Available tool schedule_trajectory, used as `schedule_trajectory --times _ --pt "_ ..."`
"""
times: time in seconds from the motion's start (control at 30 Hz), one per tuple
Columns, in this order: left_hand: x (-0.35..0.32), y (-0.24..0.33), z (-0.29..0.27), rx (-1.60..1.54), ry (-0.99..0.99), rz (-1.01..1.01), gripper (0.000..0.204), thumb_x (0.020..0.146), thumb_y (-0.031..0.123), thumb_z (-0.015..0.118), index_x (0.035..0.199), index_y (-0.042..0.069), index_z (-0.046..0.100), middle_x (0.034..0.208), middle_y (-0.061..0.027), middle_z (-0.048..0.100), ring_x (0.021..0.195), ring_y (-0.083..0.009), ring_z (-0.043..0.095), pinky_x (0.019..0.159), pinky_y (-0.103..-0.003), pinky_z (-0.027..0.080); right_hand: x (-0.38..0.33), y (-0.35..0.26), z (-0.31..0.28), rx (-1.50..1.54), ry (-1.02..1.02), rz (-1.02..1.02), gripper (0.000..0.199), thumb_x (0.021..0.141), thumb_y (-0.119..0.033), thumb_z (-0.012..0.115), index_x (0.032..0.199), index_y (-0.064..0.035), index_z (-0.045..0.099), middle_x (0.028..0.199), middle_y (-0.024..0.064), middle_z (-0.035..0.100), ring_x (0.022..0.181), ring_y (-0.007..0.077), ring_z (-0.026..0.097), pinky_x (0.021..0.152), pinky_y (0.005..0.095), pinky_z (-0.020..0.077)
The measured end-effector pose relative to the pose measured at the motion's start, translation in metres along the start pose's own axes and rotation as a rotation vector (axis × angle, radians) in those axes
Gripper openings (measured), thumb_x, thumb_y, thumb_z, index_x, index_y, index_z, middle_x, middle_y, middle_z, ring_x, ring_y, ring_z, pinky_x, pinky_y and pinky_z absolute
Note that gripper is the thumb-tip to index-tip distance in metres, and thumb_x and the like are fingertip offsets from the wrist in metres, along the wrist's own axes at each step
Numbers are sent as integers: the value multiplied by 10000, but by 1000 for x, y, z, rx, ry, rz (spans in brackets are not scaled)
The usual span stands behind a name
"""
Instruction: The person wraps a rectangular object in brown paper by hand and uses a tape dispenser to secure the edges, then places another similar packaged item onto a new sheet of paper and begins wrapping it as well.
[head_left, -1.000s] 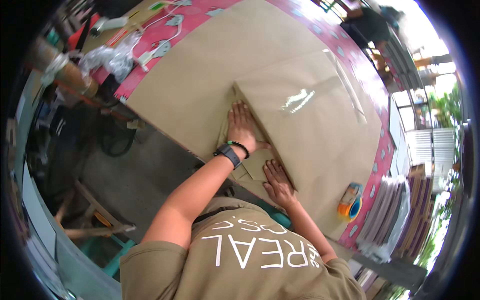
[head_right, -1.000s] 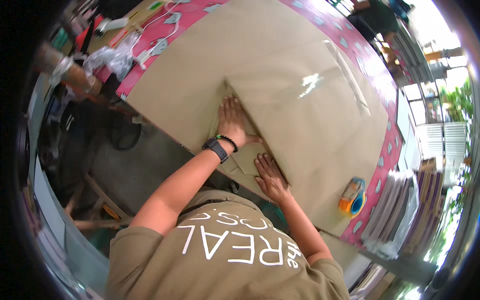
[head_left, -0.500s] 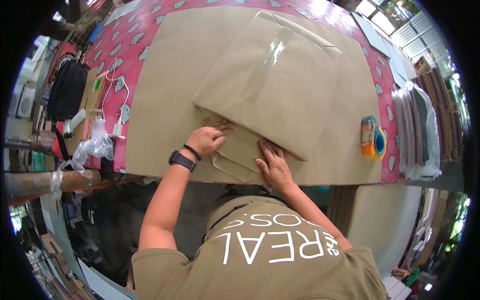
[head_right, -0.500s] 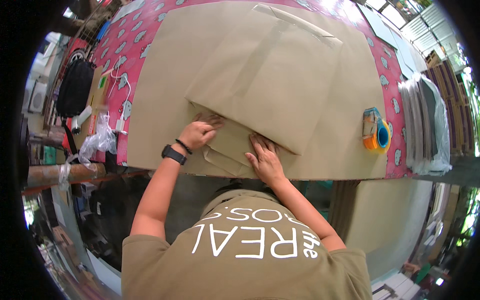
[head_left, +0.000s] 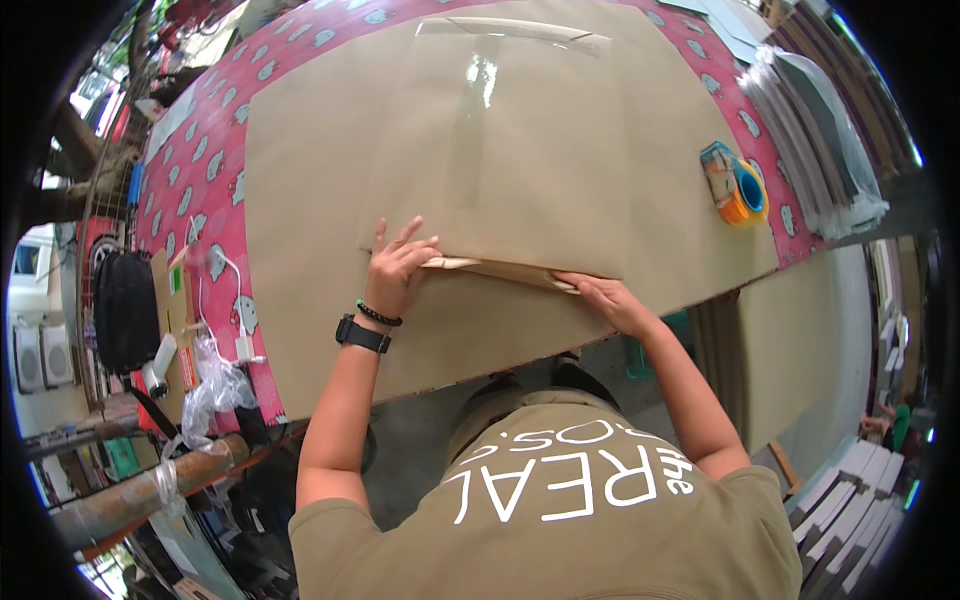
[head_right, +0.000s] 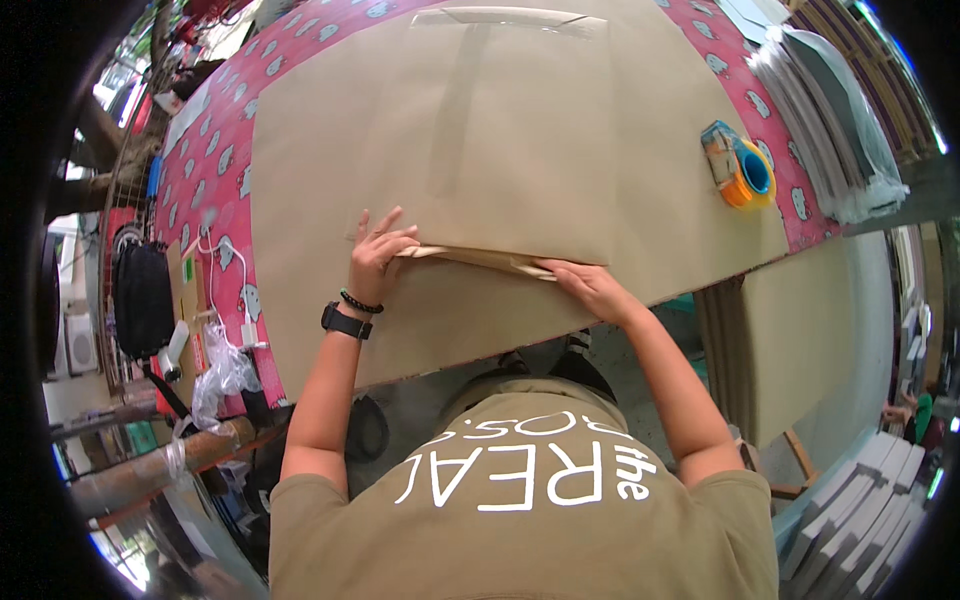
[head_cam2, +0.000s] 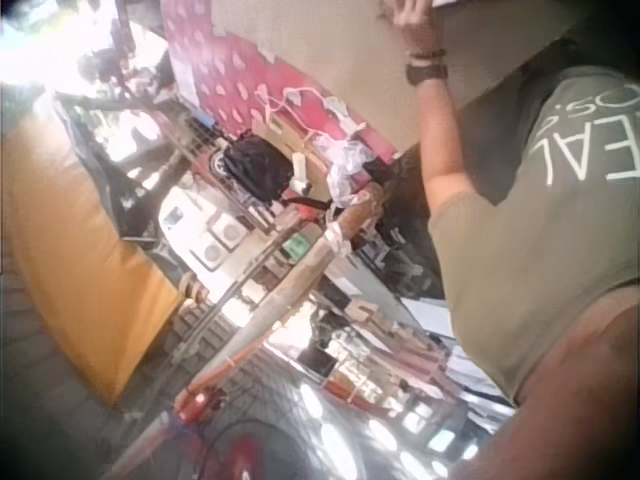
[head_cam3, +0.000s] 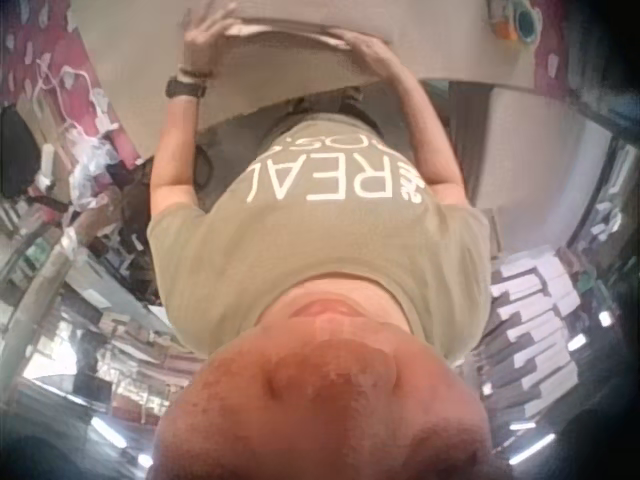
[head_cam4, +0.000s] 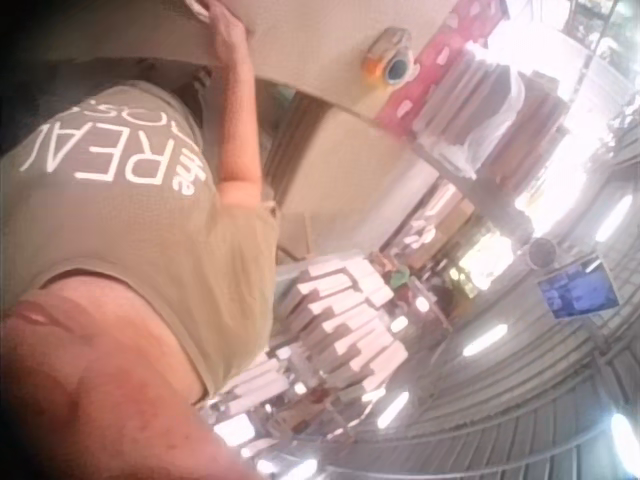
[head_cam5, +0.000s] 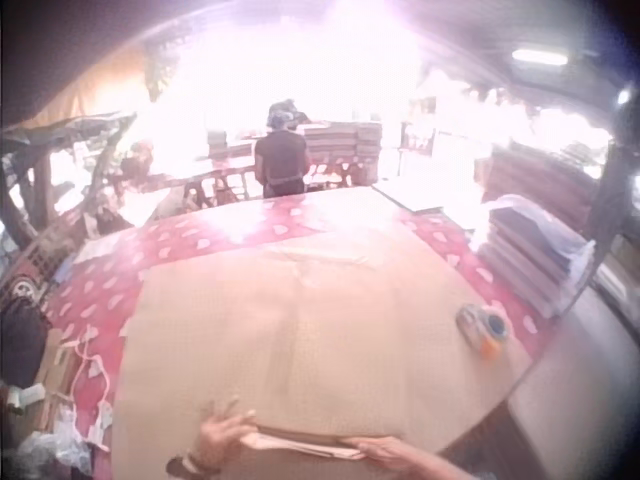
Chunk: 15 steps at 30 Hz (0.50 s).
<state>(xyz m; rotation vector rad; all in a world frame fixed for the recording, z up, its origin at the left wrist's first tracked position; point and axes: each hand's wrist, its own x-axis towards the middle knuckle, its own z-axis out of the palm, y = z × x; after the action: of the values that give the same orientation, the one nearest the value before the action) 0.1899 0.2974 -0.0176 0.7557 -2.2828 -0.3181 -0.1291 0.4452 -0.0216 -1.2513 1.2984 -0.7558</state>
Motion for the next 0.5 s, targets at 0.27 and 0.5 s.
schedule_trajectory --times 0.27,0.5 --pt "29 -5 3 -309 -36 -594 126 712 120 719 706 12 653 539 -34 562 472 -105 464 993 -372 358 -52 -8 -54 -507 600 117 205 828 -149 593 986 -24 633 990 111 618 855 244 554 794 329 434" --pt "34 10 28 -257 178 -833 243 697 241 745 719 20 645 638 -45 598 594 -148 522 949 -340 367 80 -45 -38 -680 48 -378 338 755 -331 669 633 -51 523 653 55 518 800 215 470 756 330 398"
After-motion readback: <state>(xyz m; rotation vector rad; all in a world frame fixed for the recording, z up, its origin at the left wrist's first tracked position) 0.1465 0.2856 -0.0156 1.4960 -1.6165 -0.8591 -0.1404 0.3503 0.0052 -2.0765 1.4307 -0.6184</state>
